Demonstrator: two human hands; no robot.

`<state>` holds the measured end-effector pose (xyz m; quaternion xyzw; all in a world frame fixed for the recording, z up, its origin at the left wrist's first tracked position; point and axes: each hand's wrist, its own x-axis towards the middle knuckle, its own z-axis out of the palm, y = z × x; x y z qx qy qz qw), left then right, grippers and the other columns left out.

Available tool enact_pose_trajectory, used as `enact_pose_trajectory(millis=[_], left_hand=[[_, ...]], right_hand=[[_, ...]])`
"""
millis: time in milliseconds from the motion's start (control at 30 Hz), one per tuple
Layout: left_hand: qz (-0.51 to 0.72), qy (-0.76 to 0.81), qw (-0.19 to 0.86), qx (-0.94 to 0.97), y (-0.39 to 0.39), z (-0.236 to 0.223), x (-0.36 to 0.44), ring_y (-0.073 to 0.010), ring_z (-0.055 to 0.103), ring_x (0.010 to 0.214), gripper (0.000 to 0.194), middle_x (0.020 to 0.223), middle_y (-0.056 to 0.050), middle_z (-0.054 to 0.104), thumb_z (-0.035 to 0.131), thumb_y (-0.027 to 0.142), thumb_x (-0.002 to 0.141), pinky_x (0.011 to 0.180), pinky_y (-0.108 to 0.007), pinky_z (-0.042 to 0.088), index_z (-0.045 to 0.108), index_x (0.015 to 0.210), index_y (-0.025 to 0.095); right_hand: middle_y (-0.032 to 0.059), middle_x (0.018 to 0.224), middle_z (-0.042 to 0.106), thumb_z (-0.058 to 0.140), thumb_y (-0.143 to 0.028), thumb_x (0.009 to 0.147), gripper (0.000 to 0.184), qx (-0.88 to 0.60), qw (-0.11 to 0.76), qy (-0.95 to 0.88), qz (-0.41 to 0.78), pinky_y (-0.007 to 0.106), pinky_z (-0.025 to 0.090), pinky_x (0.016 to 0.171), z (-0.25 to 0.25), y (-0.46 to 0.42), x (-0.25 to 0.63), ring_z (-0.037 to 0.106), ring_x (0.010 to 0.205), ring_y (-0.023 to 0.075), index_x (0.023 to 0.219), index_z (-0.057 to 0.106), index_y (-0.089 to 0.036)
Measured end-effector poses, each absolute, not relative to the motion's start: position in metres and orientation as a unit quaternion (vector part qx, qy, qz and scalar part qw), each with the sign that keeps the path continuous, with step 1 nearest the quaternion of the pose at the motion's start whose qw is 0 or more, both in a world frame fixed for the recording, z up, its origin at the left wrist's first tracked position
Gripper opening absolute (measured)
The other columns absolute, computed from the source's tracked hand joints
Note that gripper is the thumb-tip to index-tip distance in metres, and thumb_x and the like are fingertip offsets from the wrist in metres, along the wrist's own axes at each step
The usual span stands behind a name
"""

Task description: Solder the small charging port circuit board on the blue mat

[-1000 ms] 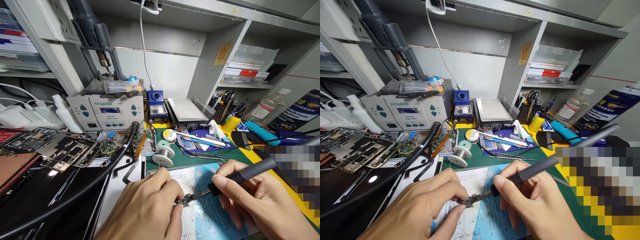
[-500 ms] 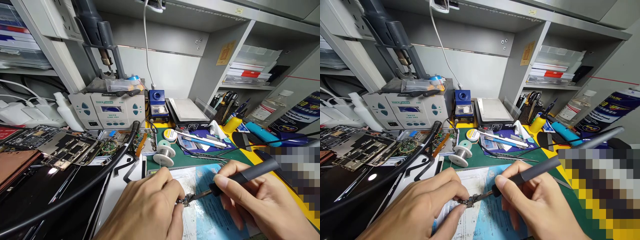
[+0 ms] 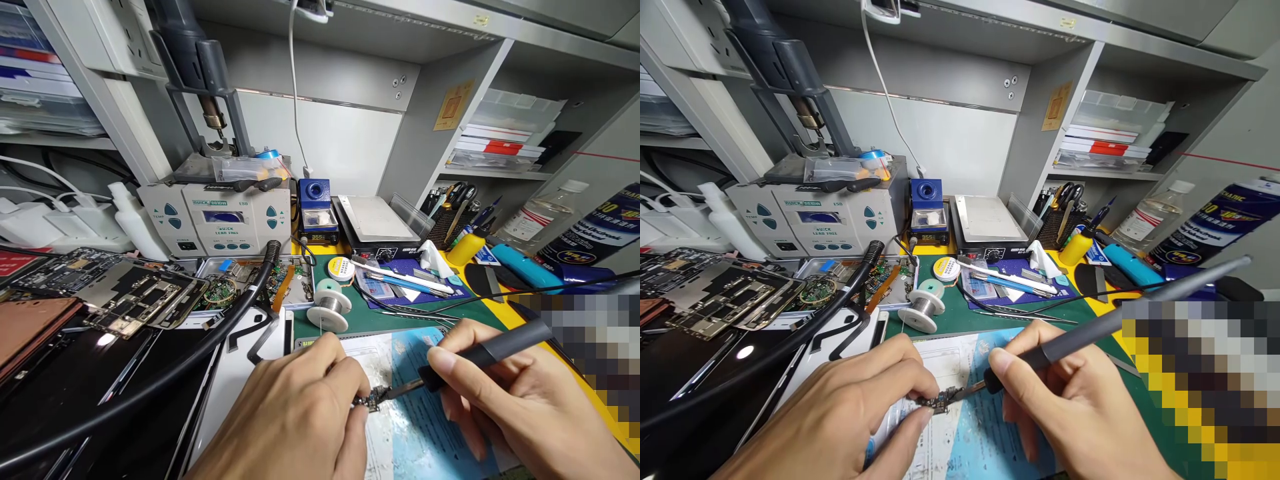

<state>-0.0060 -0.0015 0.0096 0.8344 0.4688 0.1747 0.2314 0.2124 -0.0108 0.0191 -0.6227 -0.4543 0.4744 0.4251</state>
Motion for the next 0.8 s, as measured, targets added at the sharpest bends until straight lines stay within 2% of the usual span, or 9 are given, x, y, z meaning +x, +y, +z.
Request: enact_pose_trajectory(millis=[200, 433, 700, 800], left_hand=[[0.185, 0.457, 0.236, 0.837, -0.002, -0.001, -0.010, -0.0146, 0.069, 0.084, 0.020, 0.098, 0.002, 0.069, 0.055, 0.024, 0.096, 0.075, -0.021, 0.053, 0.074, 0.099, 0.031], [0.194, 0.462, 0.245, 0.830, -0.005, 0.001, -0.011, -0.0149, 0.069, 0.085, 0.021, 0.100, 0.002, 0.069, 0.054, 0.024, 0.096, 0.075, -0.022, 0.052, 0.074, 0.100, 0.032], [0.211, 0.474, 0.257, 0.815, 0.000, 0.003, -0.008, -0.0188, 0.069, 0.086, 0.015, 0.086, 0.000, 0.067, 0.060, 0.032, 0.093, 0.075, -0.022, 0.055, 0.074, 0.098, 0.027], [0.211, 0.486, 0.259, 0.808, 0.003, 0.007, -0.005, -0.0201, 0.069, 0.088, 0.016, 0.084, -0.001, 0.066, 0.061, 0.035, 0.092, 0.077, -0.023, 0.056, 0.073, 0.098, 0.027]], right_hand=[[-0.0058, 0.045, 0.057, 0.088, -0.072, 0.065, 0.060, -0.622, 0.442, -0.450, 0.464, 0.014, 0.035, 0.037, 0.018, -0.010, 0.212, 0.048, 0.034, 0.0049, 0.061, 0.061, -0.019], [-0.0050, 0.049, 0.062, 0.079, -0.063, 0.085, 0.048, -0.563, 0.391, -0.519, 0.511, 0.014, 0.043, 0.036, 0.007, -0.005, 0.231, 0.055, 0.035, 0.0073, 0.068, 0.063, -0.021], [-0.0046, 0.050, 0.062, 0.079, -0.061, 0.086, 0.045, -0.562, 0.396, -0.518, 0.509, 0.014, 0.044, 0.036, 0.005, -0.005, 0.234, 0.056, 0.035, 0.0081, 0.069, 0.064, -0.022], [-0.0046, 0.048, 0.061, 0.082, -0.064, 0.081, 0.050, -0.568, 0.412, -0.501, 0.507, 0.013, 0.041, 0.036, 0.006, -0.006, 0.230, 0.055, 0.034, 0.0072, 0.066, 0.063, -0.021]])
